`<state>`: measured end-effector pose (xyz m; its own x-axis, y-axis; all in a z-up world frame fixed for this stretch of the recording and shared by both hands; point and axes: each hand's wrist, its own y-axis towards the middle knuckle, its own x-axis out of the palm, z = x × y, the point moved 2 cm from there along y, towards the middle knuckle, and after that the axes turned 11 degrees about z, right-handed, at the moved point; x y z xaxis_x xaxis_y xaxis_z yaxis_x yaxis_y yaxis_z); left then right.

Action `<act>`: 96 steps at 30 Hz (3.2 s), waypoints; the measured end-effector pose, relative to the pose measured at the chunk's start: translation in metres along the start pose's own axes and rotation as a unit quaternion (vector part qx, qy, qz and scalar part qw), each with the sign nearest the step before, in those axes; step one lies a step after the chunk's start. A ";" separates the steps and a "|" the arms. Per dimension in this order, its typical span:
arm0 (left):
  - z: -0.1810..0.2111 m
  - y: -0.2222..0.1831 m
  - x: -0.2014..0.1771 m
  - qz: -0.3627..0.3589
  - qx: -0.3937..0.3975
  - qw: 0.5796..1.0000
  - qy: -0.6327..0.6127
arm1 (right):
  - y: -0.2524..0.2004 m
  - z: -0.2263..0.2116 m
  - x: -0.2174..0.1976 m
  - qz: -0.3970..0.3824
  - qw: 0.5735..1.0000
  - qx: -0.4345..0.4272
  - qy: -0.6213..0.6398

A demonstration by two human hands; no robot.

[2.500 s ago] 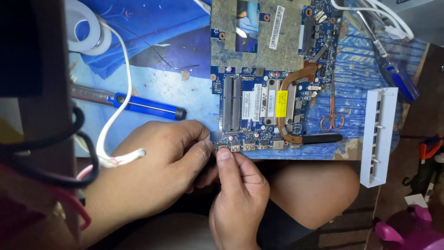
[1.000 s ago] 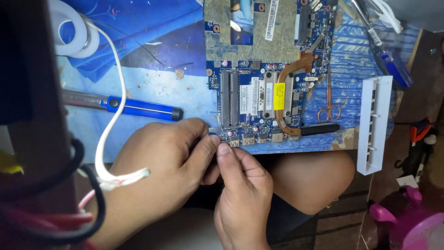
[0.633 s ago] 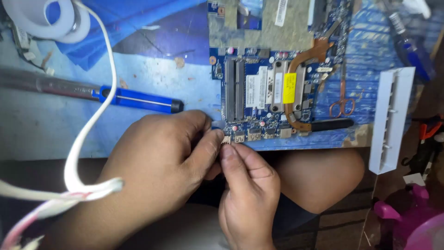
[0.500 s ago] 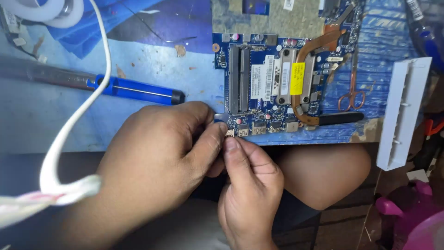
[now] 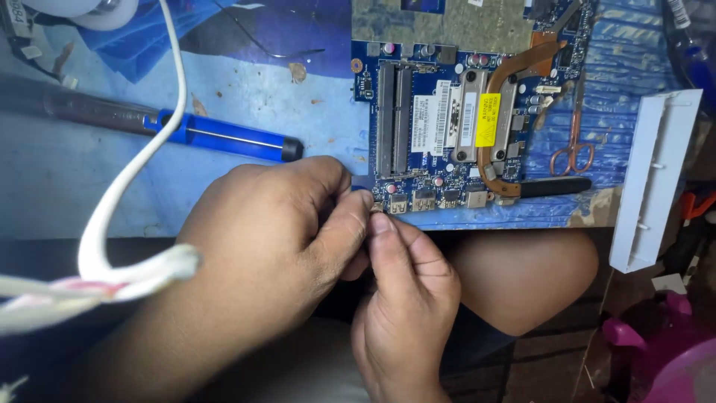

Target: Trimming and preparing a small electronic connector with scissors before attempting to align it on a laptop motherboard.

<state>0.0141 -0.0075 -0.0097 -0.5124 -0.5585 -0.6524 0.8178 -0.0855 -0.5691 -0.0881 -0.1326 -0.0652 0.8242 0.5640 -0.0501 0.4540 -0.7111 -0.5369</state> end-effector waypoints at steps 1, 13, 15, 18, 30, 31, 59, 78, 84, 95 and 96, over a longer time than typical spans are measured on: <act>-0.002 0.000 0.002 0.011 0.007 1.000 -0.002 | 0.000 0.000 0.000 -0.013 1.000 -0.015 -0.009; -0.005 -0.003 0.009 0.039 0.025 0.999 0.021 | 0.002 0.002 -0.009 -0.024 0.994 -0.090 -0.063; -0.006 -0.003 0.010 0.044 0.037 0.998 0.023 | 0.003 0.003 -0.011 -0.012 0.993 -0.095 -0.072; -0.006 -0.003 0.007 0.056 0.049 0.997 0.012 | 0.005 0.008 -0.021 -0.023 0.985 -0.156 -0.064; -0.006 -0.005 0.001 0.039 0.018 0.999 -0.032 | 0.051 -0.034 -0.031 -0.069 0.651 -0.705 -0.274; -0.005 -0.006 0.000 0.040 0.014 0.998 -0.044 | 0.055 -0.037 -0.028 -0.075 0.651 -0.701 -0.281; -0.004 -0.019 -0.001 0.122 0.016 0.978 -0.168 | 0.067 -0.083 0.012 -0.253 0.592 -0.714 -0.276; 0.009 -0.023 0.005 0.132 -0.076 0.979 -0.132 | 0.068 -0.082 0.009 -0.274 0.598 -0.711 -0.249; 0.021 -0.025 -0.008 0.070 -0.157 0.970 -0.175 | 0.067 -0.069 0.001 -0.205 0.528 -0.786 -0.248; 0.030 -0.024 -0.024 0.000 -0.188 0.970 -0.157 | 0.071 -0.058 -0.002 -0.197 0.501 -0.820 -0.194; 0.024 -0.024 -0.021 0.000 -0.188 0.969 -0.158 | 0.071 -0.059 -0.006 -0.198 0.501 -0.820 -0.195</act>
<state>0.0114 -0.0138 0.0296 -0.3583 -0.7886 -0.4997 0.6336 0.1877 -0.7505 -0.0411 -0.2116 -0.0530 0.5757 0.6093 -0.5453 0.4865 0.2807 0.8274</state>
